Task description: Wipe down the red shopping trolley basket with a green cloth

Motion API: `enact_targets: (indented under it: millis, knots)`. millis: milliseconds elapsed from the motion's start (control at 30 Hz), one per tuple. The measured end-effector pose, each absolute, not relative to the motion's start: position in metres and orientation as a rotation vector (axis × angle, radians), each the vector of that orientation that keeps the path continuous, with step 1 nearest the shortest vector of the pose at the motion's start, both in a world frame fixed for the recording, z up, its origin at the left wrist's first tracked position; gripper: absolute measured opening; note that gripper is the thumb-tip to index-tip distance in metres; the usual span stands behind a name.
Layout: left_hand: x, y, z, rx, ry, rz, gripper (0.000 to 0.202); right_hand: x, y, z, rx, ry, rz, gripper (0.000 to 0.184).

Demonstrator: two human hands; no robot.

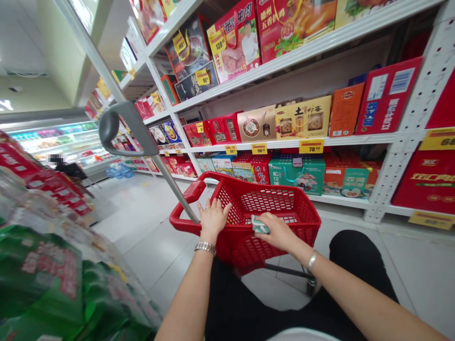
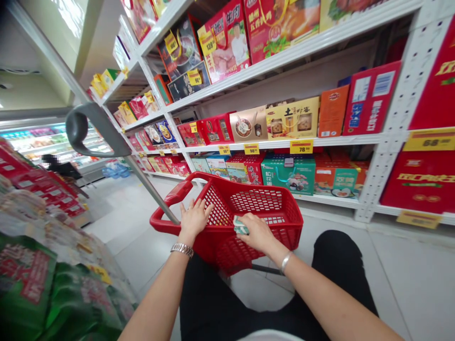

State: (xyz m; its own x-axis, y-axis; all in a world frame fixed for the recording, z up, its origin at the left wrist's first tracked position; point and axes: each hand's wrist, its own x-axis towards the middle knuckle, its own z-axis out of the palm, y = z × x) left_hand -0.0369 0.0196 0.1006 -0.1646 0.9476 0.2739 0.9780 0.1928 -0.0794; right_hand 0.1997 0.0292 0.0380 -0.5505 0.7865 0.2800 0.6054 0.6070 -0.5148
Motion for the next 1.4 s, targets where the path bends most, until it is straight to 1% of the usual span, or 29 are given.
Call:
enact_targets:
  millis: [200,400,533,633,767,900,1033,1200,1400]
  knots:
    - [-0.036,0.021,0.1,-1.837,-2.176,-0.166,0.062,0.275,0.051,0.021,-1.351,-2.301,0.355,0.039]
    - [-0.025,0.025,0.097,-1.855,-2.15,-0.208,0.064,0.323,0.071,0.012,-1.527,-2.184,0.392,0.044]
    - [-0.021,0.023,0.095,-1.846,-2.155,-0.21,0.067,0.317,0.066,0.009,-1.589,-2.204,0.299,0.048]
    - [-0.021,0.021,0.095,-1.837,-2.151,-0.199,0.069,0.3,0.057,0.007,-1.556,-2.193,0.226,0.048]
    - [-0.021,0.019,0.096,-1.819,-2.139,-0.188,0.068,0.252,0.043,0.015,-1.38,-2.254,0.311,0.046]
    - [-0.02,0.016,0.099,-1.82,-2.158,-0.148,0.064,0.181,0.027,0.036,-1.105,-2.334,0.444,0.052]
    - [-0.022,0.009,0.101,-1.819,-2.147,-0.116,0.061,0.14,0.015,0.05,-1.082,-2.402,0.348,0.049]
    - [-0.028,0.003,0.102,-1.823,-2.201,-0.098,0.057,0.163,0.013,0.043,-1.108,-2.407,0.261,0.044]
    - [-0.032,0.007,0.104,-1.836,-2.228,-0.076,0.051,0.246,0.027,0.022,-1.371,-2.292,0.132,0.036]
